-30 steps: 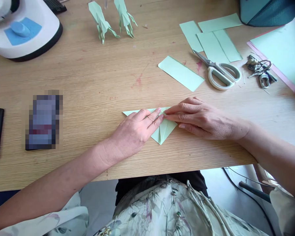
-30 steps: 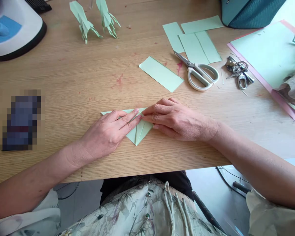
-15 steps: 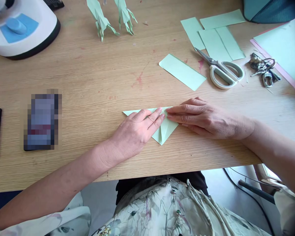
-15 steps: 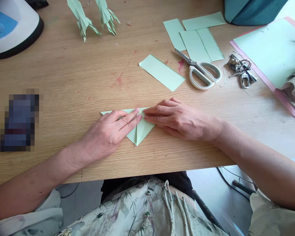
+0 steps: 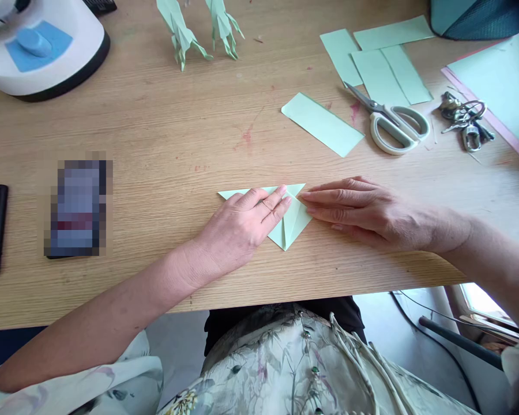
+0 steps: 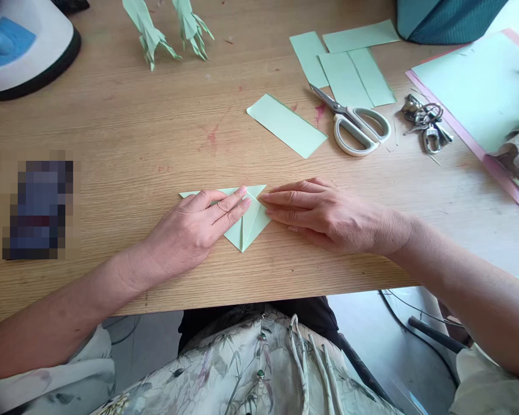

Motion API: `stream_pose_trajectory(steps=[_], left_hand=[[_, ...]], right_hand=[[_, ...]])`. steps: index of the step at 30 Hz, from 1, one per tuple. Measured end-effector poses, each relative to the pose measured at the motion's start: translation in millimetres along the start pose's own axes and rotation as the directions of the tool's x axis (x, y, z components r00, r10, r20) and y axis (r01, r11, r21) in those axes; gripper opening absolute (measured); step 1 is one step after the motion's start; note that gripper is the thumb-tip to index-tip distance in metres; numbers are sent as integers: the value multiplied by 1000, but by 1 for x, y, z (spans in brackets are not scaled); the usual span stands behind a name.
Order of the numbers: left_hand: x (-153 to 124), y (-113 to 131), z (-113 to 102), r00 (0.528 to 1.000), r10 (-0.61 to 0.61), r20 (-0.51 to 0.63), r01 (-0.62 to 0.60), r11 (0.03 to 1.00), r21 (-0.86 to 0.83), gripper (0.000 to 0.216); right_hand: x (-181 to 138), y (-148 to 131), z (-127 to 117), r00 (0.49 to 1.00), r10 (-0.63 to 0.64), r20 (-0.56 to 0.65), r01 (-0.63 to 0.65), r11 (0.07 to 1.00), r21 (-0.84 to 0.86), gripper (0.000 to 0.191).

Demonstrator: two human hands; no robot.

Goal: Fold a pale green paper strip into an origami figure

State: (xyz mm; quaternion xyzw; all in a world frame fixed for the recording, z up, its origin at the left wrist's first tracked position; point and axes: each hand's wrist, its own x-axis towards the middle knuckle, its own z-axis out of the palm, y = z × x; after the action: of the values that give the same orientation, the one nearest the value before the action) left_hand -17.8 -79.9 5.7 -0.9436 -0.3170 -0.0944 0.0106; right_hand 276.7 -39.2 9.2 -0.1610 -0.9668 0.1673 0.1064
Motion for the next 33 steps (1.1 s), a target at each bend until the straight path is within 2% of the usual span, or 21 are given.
stream_pose_trajectory(steps=[5,8,11,15,20,27,33], left_hand=[[0,3,-3,995,-42,88,42,999,-7,57],[0,6,-3,993,-59,101,59,998,3,58],[1,8,-4,993,-68,93,69,998,-8,57],[1,9,-5,993,-80,83,83,996,-32,57],[1,7,-5,994,-73,79,76,996,-43,57],[1,2,-1,998,-51,38,50,999,18,48],[7,-1,0,998,-57,16,57,998,4,43]], right_hand=[[-6,-5,0,999,1,-48,-2,1000,-9,41],[-2,-16,0,989,-16,-144,17,1000,6,29],[10,-29,3,976,42,-215,-42,999,7,26],[24,-39,12,985,8,-170,-22,997,-78,24],[21,-39,23,991,12,-132,-30,990,-136,29],[17,-43,23,989,46,-140,-64,990,-126,32],[19,-45,25,980,73,-186,-102,984,-149,31]])
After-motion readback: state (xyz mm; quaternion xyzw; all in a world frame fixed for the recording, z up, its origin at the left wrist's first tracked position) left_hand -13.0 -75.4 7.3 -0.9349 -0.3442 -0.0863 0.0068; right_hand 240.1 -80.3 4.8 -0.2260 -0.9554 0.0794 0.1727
